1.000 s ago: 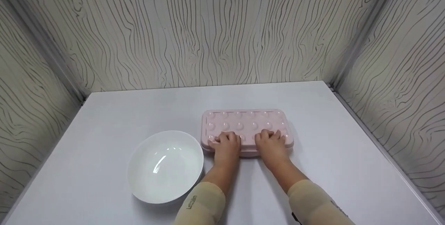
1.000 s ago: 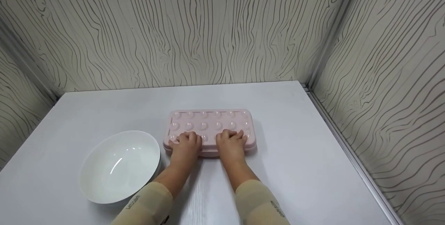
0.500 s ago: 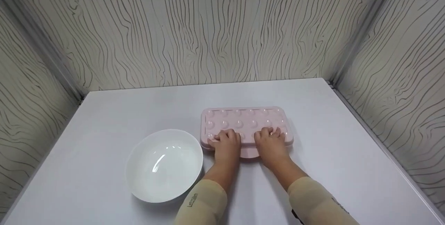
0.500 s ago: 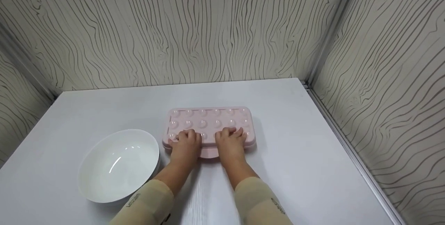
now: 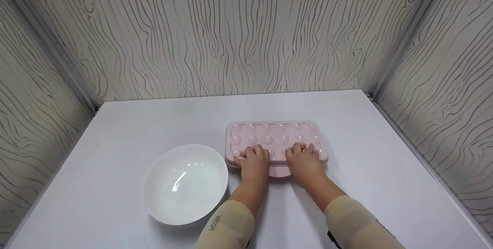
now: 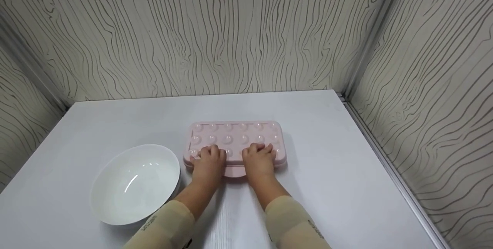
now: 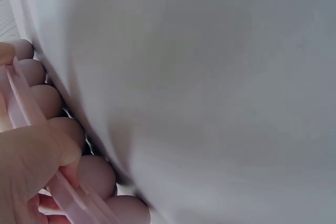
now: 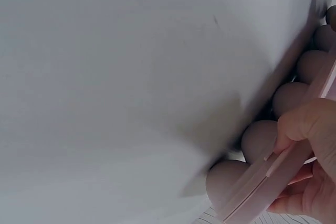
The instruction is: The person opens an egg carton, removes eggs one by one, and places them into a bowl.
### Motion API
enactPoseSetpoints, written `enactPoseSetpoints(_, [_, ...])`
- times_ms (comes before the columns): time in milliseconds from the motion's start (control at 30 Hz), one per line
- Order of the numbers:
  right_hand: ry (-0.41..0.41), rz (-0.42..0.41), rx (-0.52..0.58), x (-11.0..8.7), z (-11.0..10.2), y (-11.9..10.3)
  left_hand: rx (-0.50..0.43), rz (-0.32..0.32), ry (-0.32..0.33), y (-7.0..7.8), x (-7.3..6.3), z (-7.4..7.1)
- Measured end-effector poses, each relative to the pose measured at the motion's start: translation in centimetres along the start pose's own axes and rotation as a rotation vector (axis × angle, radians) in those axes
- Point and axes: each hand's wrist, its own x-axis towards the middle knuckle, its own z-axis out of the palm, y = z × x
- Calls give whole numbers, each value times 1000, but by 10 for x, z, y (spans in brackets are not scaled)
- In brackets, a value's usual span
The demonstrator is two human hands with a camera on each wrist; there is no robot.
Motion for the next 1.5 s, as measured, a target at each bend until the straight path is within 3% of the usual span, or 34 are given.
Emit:
enactPoseSetpoints(167, [26,-28,4,-1,-2,4,12,-18,-23,3,1,-4])
enactPoseSetpoints(300, [-12,-41,61,-1,-7,9,24,-44,-62,6,3,-11])
enactPoseSetpoints(500, [-130,-67,170,2,-18,21,-14,-55,-217,5,7,-27])
enactPoseSetpoints(733, [-221,-89,231,5,-41,43,-61,-1,-341,-5,13,-58])
enactPoseSetpoints(833, [-274,-86,262,9,-55,55,-126,10,-346,-12,17,-73])
enactPoseSetpoints(967, [-310,-99,303,13,-71,70,-224,4,-297,-23,22,-88])
enactPoseSetpoints(1100, [-293,-118,366,18,-81,85,-291,10,-240,-38,27,-98])
enactPoseSetpoints(1267, [-220,-73,479,26,-91,102,-302,27,-201,-65,35,-110])
enactPoseSetpoints(1500, [46,3,503,36,-88,123,-412,-47,-157,-101,48,-113])
